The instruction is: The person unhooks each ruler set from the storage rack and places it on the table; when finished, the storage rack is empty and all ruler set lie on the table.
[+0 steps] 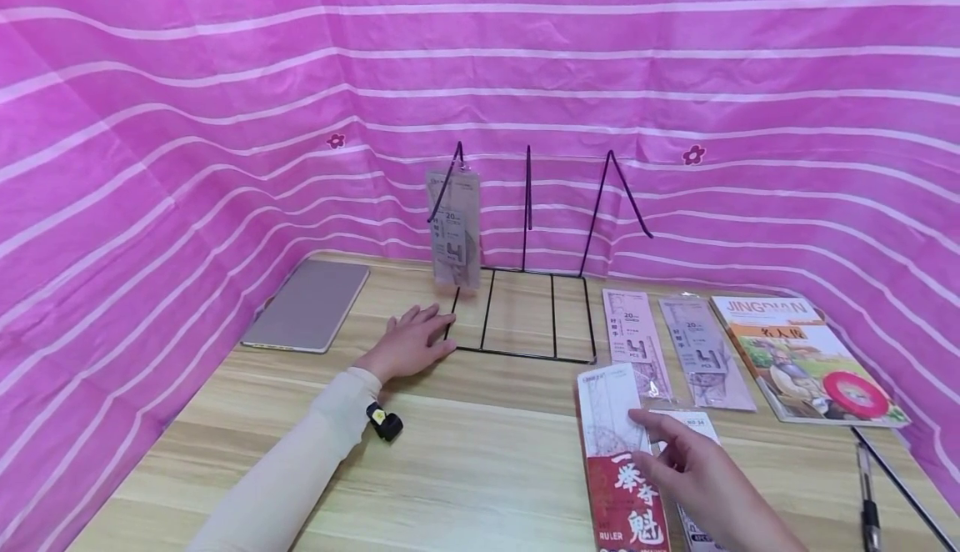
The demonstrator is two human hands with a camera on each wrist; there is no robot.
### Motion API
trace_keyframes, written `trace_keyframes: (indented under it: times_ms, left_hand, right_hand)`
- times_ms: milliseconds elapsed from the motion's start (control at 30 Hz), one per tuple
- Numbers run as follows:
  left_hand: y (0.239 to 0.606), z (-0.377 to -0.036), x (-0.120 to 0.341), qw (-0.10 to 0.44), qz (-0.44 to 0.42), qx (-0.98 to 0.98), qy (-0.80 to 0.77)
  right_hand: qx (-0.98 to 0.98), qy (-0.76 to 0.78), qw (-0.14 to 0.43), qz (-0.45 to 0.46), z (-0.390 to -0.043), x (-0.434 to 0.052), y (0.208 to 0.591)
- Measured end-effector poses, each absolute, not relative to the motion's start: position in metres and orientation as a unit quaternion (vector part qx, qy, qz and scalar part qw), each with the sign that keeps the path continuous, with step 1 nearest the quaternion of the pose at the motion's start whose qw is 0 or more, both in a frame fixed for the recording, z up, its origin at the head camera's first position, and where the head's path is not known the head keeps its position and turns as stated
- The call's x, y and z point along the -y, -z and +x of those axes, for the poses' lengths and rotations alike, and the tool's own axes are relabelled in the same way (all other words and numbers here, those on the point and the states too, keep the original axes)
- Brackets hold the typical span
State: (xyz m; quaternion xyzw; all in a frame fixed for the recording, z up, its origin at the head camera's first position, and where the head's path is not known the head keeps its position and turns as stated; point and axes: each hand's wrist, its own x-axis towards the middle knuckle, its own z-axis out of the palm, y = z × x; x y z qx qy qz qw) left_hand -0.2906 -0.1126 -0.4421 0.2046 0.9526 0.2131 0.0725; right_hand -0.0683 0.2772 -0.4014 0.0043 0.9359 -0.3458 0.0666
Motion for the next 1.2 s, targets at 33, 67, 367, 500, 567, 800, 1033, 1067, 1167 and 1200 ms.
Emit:
trace_keyframes:
  times_ms: [33, 67, 367, 500, 567, 800, 1033, 1067, 1167, 1200]
  left_hand:
    - [0.442, -0.291, 0.113, 0.073, 0.205, -0.953, -0.213]
    - [0.442, -0.291, 0.113, 0.074, 0.205, -0.953, -0.213]
    - [0.444, -0.291, 0.112, 0.075, 0.205, -0.953, -0.209]
    - [0.444, -0.293, 0.112, 0.076, 0.205, -0.954, -0.207]
    - [0.443, -0.293, 0.112, 0.076, 0.205, -0.954, -0.206]
    - [0.440, -0.292, 0.112, 0.076, 0.204, -0.954, -0.205]
    - [0.441, -0.293, 0.113, 0.078, 0.202, -0.955, -0.204]
    - [0.441, -0.293, 0.113, 0.078, 0.202, -0.955, -0.204]
    - [0.443, -0.294, 0.113, 0.078, 0.203, -0.955, -0.204]
    - [0.443, -0.294, 0.113, 0.078, 0.203, -0.954, -0.204]
  right_hand:
    - [-0.935, 0.348, 0.074, 0.010, -0.070, -0.276, 0.404]
    - [-0.932, 0.354, 0.084, 0.013, -0.072, -0.275, 0.406]
    - [-0.926, 0.361, 0.049, -0.093, -0.085, -0.268, 0.421]
    - [-0.935, 0.336, 0.035, -0.107, -0.091, -0.265, 0.424]
    - [-0.939, 0.325, 0.035, -0.108, -0.094, -0.265, 0.425]
    - [-0.940, 0.318, 0.040, -0.119, -0.097, -0.262, 0.428]
    - [-0.945, 0.312, 0.059, -0.076, -0.096, -0.259, 0.426]
    - [-0.946, 0.310, 0.060, -0.067, -0.096, -0.258, 0.425]
    - [-0.949, 0.307, 0.044, -0.053, -0.093, -0.255, 0.423]
    - [-0.950, 0.305, 0.029, -0.055, -0.092, -0.254, 0.422]
